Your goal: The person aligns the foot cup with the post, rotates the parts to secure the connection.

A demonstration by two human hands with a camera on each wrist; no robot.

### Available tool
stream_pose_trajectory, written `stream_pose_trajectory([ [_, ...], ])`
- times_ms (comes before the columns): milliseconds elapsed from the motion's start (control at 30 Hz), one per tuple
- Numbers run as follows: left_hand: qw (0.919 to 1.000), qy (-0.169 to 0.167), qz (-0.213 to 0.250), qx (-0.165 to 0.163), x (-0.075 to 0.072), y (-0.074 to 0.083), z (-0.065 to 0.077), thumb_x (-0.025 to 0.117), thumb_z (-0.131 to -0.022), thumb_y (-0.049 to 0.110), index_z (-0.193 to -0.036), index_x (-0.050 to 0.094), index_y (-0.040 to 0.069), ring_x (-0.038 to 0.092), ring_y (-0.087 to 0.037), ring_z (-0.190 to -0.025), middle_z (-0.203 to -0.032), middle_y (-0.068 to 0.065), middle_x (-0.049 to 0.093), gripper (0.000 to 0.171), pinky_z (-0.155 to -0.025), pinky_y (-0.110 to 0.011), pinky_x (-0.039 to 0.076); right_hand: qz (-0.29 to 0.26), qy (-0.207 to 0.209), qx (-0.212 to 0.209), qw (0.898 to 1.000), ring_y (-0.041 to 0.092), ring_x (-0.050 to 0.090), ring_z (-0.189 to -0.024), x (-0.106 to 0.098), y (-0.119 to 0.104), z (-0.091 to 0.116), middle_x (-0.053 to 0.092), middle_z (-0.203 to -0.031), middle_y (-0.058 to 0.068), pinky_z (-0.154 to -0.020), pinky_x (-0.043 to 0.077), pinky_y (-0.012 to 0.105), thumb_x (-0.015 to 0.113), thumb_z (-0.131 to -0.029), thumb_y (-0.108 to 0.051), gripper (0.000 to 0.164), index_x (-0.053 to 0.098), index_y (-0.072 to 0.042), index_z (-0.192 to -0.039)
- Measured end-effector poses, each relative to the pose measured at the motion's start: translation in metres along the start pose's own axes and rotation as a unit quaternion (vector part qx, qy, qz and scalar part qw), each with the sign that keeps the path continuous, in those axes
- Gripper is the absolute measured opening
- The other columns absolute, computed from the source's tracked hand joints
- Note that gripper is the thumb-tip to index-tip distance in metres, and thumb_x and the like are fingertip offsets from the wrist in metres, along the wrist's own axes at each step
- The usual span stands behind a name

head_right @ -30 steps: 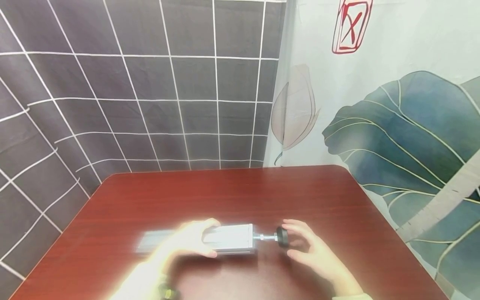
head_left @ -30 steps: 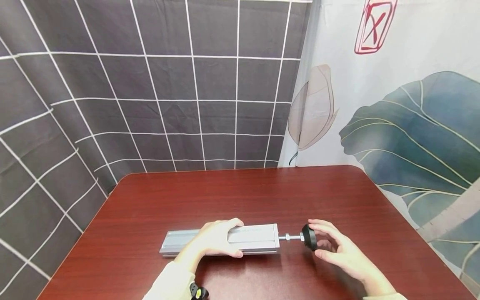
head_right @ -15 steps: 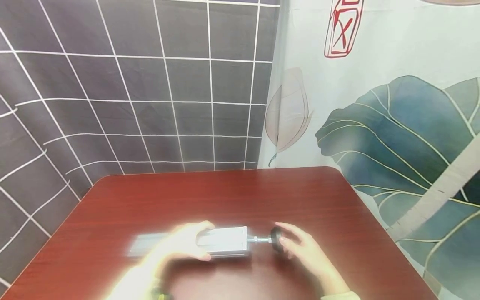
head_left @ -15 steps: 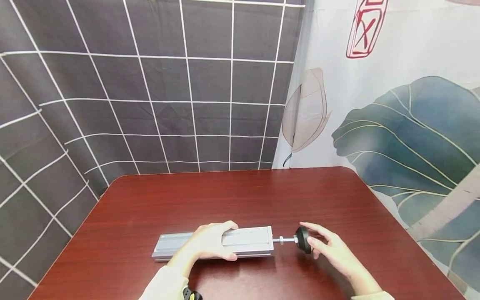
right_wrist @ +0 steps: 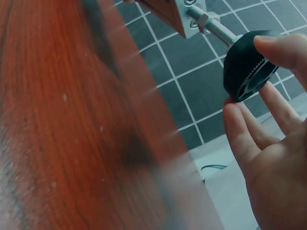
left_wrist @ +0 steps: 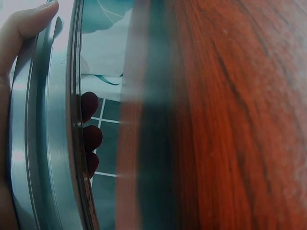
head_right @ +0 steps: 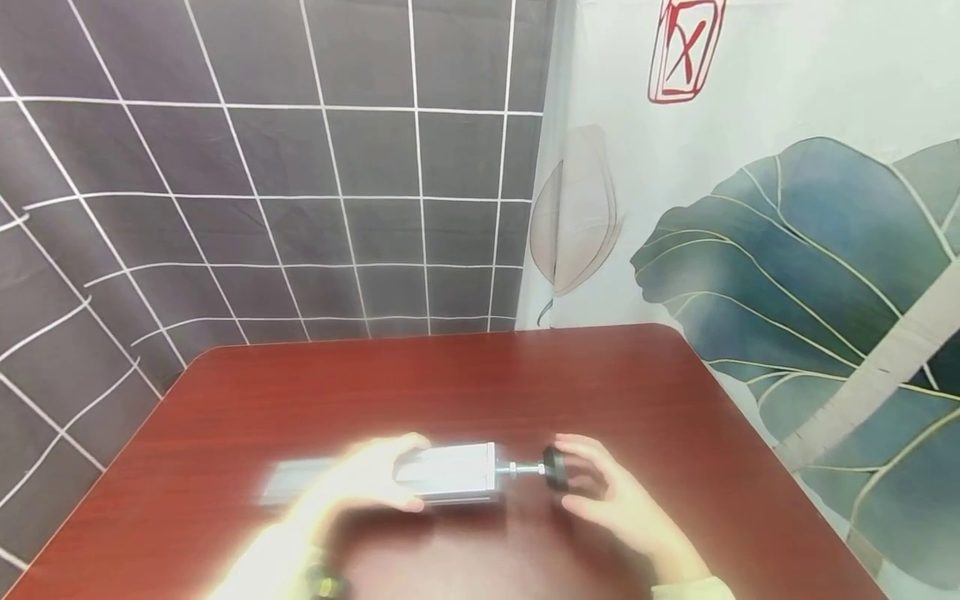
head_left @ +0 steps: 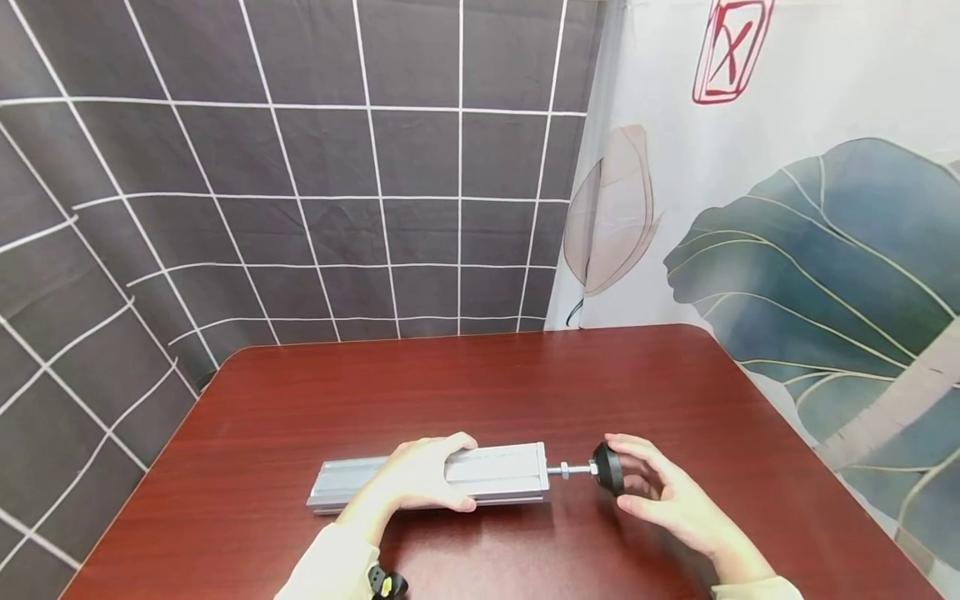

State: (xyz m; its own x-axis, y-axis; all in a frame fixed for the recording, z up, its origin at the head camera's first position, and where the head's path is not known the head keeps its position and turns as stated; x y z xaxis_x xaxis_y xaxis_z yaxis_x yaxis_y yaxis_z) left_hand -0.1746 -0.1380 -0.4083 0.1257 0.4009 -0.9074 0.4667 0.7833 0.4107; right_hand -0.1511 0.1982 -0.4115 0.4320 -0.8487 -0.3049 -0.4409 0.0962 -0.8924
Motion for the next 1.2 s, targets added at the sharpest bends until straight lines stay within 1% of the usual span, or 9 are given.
stream_pose_trajectory([
  [167,1.0000,0.001,0.004,-0.002,-0.0012,0.0020,0.0020,0.075,-0.056,0.058,-0.116,0.056,0.031,0.060,-0.009,-0.091,-0.104,0.011,0.064,0.069,-0.077,-0.037,0.044,0.016,0.022,0.027,0.999,0.017,0.063,-0.090,0.0002,-0.0019,-0.0012,0.060,-0.115,-0.002,-0.073,0.049,0.024,0.063,-0.082,0.008,0.058,0.043,-0.003,-0.135],
  [300,1.0000,0.000,0.004,-0.002,-0.0006,0.0033,0.0015,0.074,-0.056,0.059,-0.117,0.056,0.031,0.060,-0.009,-0.090,-0.104,0.011,0.064,0.069,-0.076,-0.037,0.044,0.025,0.039,0.038,0.998,0.015,0.064,-0.088,0.0000,-0.0012,-0.0016,0.059,-0.113,-0.004,-0.071,0.051,0.025,0.062,-0.084,0.005,0.054,0.046,-0.007,-0.135],
  [500,1.0000,0.000,0.001,0.000,0.0016,0.0028,0.0002,0.074,-0.056,0.059,-0.116,0.056,0.030,0.060,-0.008,-0.090,-0.103,0.012,0.064,0.069,-0.076,-0.036,0.044,0.029,0.059,0.055,0.996,0.019,0.061,-0.062,0.0007,0.0010,-0.0034,0.059,-0.103,0.003,-0.063,0.050,0.029,0.057,-0.088,0.001,0.045,0.048,-0.005,-0.131],
  [600,1.0000,0.000,0.002,-0.001,0.0021,0.0022,0.0004,0.074,-0.056,0.058,-0.116,0.056,0.030,0.060,-0.008,-0.090,-0.103,0.012,0.064,0.068,-0.077,-0.037,0.044,0.035,0.059,0.063,0.996,0.020,0.058,-0.056,0.0010,0.0023,-0.0037,0.059,-0.100,0.006,-0.063,0.048,0.029,0.056,-0.090,-0.002,0.041,0.048,-0.004,-0.130],
  [700,1.0000,-0.001,0.001,-0.001,0.0027,0.0020,0.0007,0.074,-0.056,0.058,-0.115,0.056,0.030,0.060,-0.008,-0.090,-0.103,0.012,0.065,0.068,-0.076,-0.037,0.044,0.036,0.058,0.064,0.996,0.019,0.058,-0.056,0.0013,0.0032,-0.0033,0.059,-0.100,0.007,-0.061,0.048,0.029,0.055,-0.090,-0.002,0.040,0.049,-0.005,-0.130],
  [967,1.0000,0.001,0.007,-0.001,0.0011,0.0033,0.0008,0.075,-0.056,0.058,-0.115,0.056,0.032,0.060,-0.008,-0.089,-0.103,0.013,0.064,0.067,-0.076,-0.037,0.044,0.039,0.073,0.068,0.994,0.020,0.057,-0.054,0.0032,0.0027,-0.0060,0.062,-0.091,-0.001,-0.055,0.049,0.032,0.052,-0.092,-0.002,0.034,0.054,-0.012,-0.125],
  [1033,1.0000,0.000,0.008,-0.001,0.0008,0.0034,0.0010,0.075,-0.056,0.058,-0.115,0.056,0.032,0.060,-0.007,-0.089,-0.102,0.013,0.064,0.067,-0.076,-0.037,0.044,0.043,0.077,0.063,0.994,0.020,0.058,-0.056,0.0032,0.0012,-0.0062,0.062,-0.093,-0.002,-0.056,0.049,0.031,0.050,-0.093,-0.002,0.035,0.053,-0.013,-0.126],
  [1133,1.0000,0.000,0.006,-0.004,0.0010,0.0025,0.0015,0.075,-0.056,0.058,-0.115,0.056,0.031,0.060,-0.008,-0.090,-0.103,0.013,0.064,0.067,-0.077,-0.037,0.044,0.040,0.079,0.040,0.995,0.016,0.063,-0.074,0.0023,-0.0008,-0.0049,0.061,-0.105,-0.005,-0.065,0.051,0.028,0.052,-0.091,0.003,0.043,0.047,-0.010,-0.132],
  [1200,1.0000,0.000,0.005,-0.006,0.0012,0.0018,0.0021,0.074,-0.056,0.058,-0.115,0.056,0.031,0.060,-0.008,-0.091,-0.103,0.013,0.064,0.067,-0.077,-0.037,0.044,0.024,0.065,0.021,0.997,0.013,0.062,-0.091,0.0019,-0.0009,-0.0033,0.057,-0.119,-0.006,-0.074,0.051,0.026,0.055,-0.087,0.008,0.054,0.040,-0.005,-0.137],
])
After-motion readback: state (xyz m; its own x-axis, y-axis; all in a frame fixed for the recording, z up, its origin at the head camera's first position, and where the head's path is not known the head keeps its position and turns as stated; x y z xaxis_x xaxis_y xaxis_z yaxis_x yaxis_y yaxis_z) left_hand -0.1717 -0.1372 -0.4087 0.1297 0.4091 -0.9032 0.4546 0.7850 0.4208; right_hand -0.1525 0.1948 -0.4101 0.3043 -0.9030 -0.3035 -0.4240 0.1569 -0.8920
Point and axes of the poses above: each hand's wrist, its own z-axis away from the middle knuckle, its own x-axis out of the palm, y = z × x, the point moved 3 cm from there along -z, towards the middle knuckle
